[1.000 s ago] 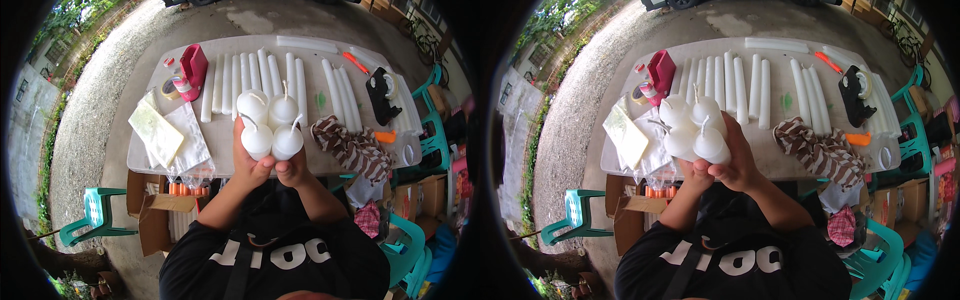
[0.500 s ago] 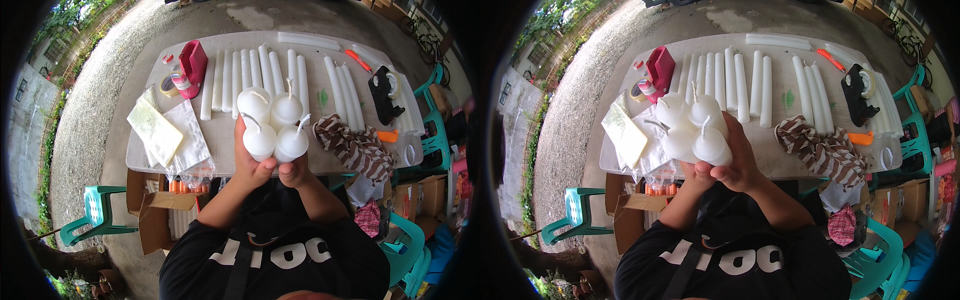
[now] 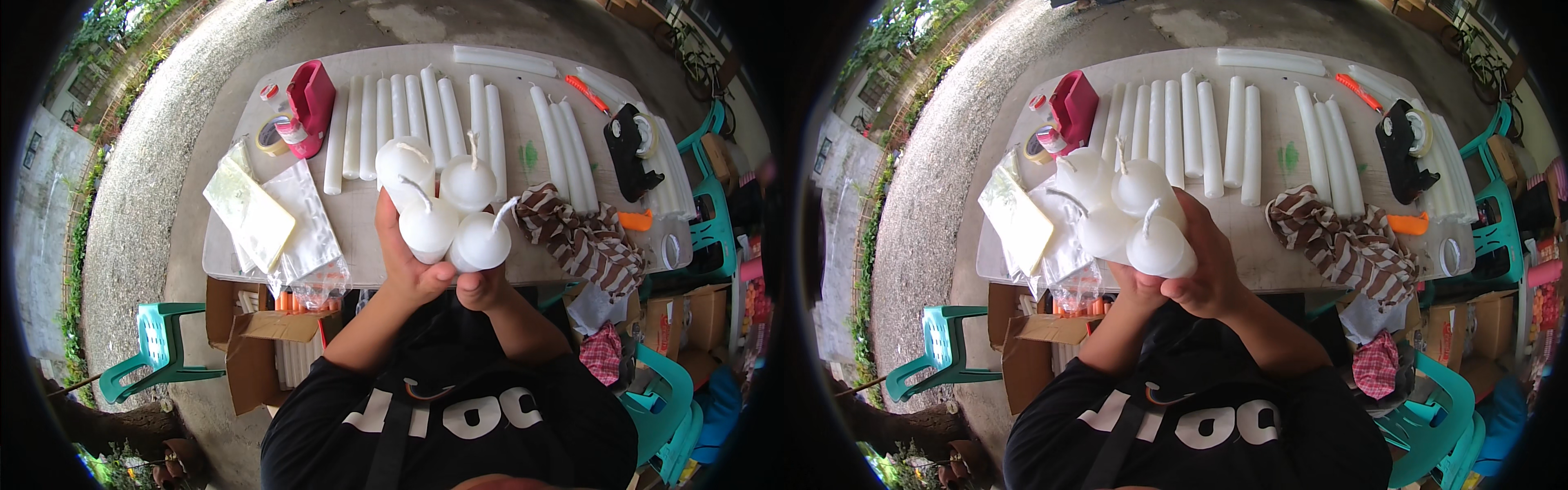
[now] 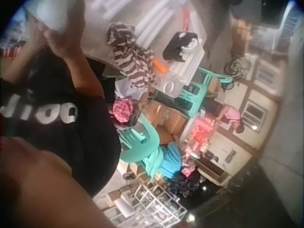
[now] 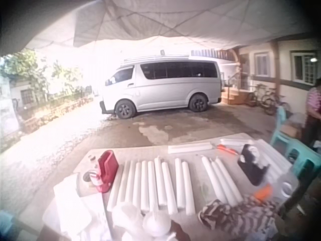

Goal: The person repeatedly picks up white cylindrical candles from a table, groups them into small clusters, and holds them together. The clusters are formed by hand and then placed back on the table.

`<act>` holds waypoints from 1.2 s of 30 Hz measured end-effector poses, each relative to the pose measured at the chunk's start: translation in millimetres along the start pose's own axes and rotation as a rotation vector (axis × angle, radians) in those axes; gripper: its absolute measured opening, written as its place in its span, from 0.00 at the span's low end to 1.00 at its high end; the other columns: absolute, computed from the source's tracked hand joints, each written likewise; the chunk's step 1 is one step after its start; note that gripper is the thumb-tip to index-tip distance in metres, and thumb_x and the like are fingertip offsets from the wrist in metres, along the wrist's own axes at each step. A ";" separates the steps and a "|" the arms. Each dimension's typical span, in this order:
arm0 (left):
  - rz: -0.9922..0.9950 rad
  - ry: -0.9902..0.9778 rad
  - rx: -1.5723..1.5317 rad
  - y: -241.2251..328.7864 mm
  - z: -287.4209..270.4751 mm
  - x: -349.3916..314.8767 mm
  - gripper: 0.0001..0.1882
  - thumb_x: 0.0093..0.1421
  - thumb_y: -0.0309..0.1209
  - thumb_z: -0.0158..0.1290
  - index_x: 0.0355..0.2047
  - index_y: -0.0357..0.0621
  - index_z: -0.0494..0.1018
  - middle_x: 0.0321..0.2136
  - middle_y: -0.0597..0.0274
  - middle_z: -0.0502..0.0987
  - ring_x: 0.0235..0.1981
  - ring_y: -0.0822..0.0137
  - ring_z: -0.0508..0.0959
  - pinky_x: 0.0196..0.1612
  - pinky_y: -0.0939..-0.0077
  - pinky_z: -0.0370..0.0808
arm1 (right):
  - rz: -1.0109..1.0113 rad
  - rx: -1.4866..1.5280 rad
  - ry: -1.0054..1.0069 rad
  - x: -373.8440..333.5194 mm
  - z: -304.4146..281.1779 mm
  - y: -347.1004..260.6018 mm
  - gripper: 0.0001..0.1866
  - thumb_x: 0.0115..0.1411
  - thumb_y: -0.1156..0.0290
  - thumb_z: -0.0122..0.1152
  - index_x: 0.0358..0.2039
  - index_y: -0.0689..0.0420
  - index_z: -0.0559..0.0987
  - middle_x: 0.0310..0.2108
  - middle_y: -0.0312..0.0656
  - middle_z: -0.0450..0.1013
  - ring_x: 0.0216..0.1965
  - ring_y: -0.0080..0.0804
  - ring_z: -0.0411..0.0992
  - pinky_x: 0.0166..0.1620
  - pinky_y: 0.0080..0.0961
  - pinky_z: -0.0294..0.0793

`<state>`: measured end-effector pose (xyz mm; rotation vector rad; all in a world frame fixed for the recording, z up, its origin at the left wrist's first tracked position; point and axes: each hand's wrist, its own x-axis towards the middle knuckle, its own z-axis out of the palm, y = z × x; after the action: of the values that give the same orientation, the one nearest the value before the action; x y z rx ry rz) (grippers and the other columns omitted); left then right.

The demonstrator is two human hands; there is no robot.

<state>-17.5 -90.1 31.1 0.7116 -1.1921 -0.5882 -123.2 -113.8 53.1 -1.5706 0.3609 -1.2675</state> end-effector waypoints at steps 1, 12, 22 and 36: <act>0.029 -0.009 -0.033 0.4 1.0 2.1 0.61 0.46 0.57 0.63 0.64 0.33 0.39 0.57 0.48 0.59 0.57 0.56 0.64 0.58 0.60 0.62 | -0.036 -0.050 0.003 1.2 -0.4 0.5 0.52 0.53 0.30 0.46 0.60 0.67 0.58 0.55 0.54 0.61 0.57 0.42 0.60 0.58 0.35 0.58; -0.258 -0.175 0.120 18.2 -26.1 14.4 0.44 0.31 0.35 0.74 0.49 0.34 0.67 0.43 0.56 0.75 0.44 0.66 0.76 0.49 0.71 0.72 | -0.154 -0.666 -0.343 31.5 -53.6 -19.8 0.34 0.63 0.43 0.41 0.64 0.50 0.61 0.64 0.48 0.51 0.61 0.43 0.50 0.62 0.41 0.44; -0.088 -0.165 0.205 -1.2 -32.6 6.2 0.42 0.35 0.38 0.71 0.49 0.35 0.63 0.41 0.55 0.72 0.43 0.61 0.75 0.45 0.67 0.74 | 0.635 -1.535 0.136 75.2 -266.5 64.7 0.38 0.48 0.58 0.64 0.56 0.64 0.65 0.51 0.59 0.67 0.51 0.55 0.68 0.54 0.41 0.68; -0.106 -0.168 0.152 -1.6 -30.9 5.5 0.37 0.37 0.37 0.70 0.47 0.35 0.67 0.41 0.55 0.73 0.43 0.62 0.76 0.44 0.68 0.74 | 0.142 -0.274 0.311 86.4 -201.7 -31.1 0.28 0.46 0.73 0.55 0.51 0.62 0.66 0.37 0.40 0.68 0.34 0.23 0.67 0.39 0.22 0.68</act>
<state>13.6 -89.6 26.9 0.8717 -1.3714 -0.6610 -271.0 -270.3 105.9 -1.5398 0.8592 -1.3954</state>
